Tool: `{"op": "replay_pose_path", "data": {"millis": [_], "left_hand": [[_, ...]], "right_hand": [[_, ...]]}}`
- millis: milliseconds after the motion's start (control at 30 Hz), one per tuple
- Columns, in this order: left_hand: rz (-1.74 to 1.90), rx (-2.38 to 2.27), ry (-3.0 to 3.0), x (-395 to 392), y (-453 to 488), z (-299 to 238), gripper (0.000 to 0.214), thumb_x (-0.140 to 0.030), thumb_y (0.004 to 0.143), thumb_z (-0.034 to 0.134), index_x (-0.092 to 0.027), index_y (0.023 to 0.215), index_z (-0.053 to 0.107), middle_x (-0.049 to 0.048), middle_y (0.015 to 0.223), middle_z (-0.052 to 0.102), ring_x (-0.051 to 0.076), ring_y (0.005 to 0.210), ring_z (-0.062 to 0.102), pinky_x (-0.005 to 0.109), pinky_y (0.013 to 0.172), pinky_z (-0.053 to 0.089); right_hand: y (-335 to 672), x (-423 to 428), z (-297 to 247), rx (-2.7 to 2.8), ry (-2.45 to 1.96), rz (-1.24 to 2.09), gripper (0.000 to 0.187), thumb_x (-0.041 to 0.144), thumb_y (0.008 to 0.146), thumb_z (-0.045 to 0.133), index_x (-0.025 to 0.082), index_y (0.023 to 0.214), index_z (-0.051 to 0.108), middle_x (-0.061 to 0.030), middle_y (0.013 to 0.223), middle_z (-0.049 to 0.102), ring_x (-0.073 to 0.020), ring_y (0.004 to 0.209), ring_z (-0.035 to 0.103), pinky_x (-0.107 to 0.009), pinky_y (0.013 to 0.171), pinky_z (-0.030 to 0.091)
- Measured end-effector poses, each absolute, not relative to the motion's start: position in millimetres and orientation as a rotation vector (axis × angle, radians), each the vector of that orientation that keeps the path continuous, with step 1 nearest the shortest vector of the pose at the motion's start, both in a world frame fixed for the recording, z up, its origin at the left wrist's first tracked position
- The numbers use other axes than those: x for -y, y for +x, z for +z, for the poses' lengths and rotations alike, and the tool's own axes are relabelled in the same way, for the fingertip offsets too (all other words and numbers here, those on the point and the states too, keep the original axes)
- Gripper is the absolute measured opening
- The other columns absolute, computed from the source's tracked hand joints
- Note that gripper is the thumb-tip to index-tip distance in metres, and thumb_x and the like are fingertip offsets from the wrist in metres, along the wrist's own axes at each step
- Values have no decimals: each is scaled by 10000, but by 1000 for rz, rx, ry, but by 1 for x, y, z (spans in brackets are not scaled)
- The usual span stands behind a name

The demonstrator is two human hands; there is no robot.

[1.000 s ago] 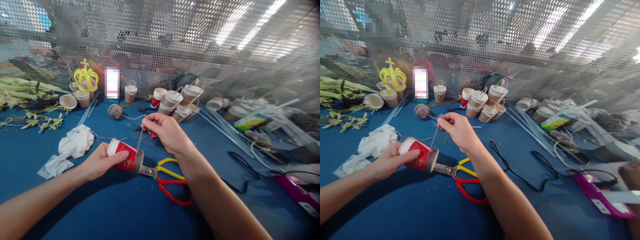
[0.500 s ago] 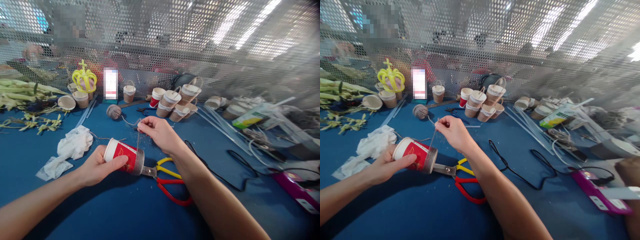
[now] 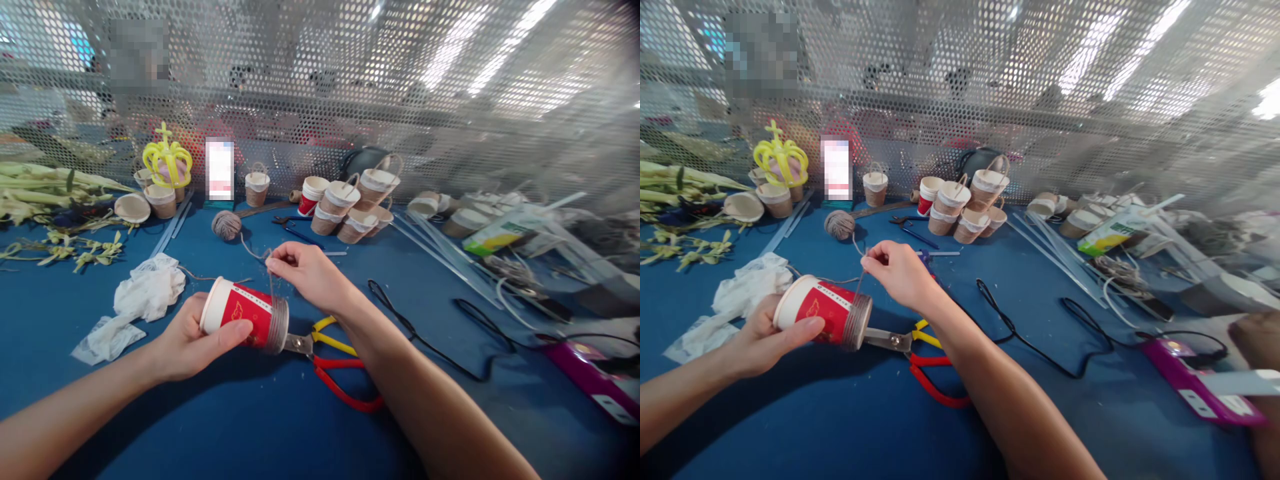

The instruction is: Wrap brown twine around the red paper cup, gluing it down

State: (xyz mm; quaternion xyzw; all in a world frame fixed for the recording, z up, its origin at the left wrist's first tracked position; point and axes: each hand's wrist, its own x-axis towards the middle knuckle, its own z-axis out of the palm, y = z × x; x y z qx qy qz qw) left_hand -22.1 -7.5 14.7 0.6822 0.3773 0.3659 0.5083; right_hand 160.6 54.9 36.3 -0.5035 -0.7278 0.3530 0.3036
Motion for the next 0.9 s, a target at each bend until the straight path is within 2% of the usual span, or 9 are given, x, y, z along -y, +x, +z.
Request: {"op": "replay_pose_path", "data": {"millis": [333,567,900], "left_hand": [[928,-942,1752,9,-26,12,279,-310,766,518,-151,538,513,-20,492,475,73,442,387,165,397,331],[965,-1017,1793,8,-27,14,315,-355,752,523,-167,500,520,-12,465,483,94,446,425,188,430,383],[968,-1013,1653,8,-30,9,267,-353,765,524,-159,603,608,6,539,544,116,530,486,203,503,435]], "right_hand": [[157,-52,37,2003,-1354,979,117,230,742,515,133,698,565,-31,656,604,-117,587,515,-246,560,391],[155,-51,38,2008,-1367,1009,99,218,734,524,135,699,564,-14,638,591,-107,570,501,-240,552,388],[151,-50,36,2015,-1379,1056,97,209,734,524,129,698,563,-11,637,572,-101,571,472,-237,552,375]]}}
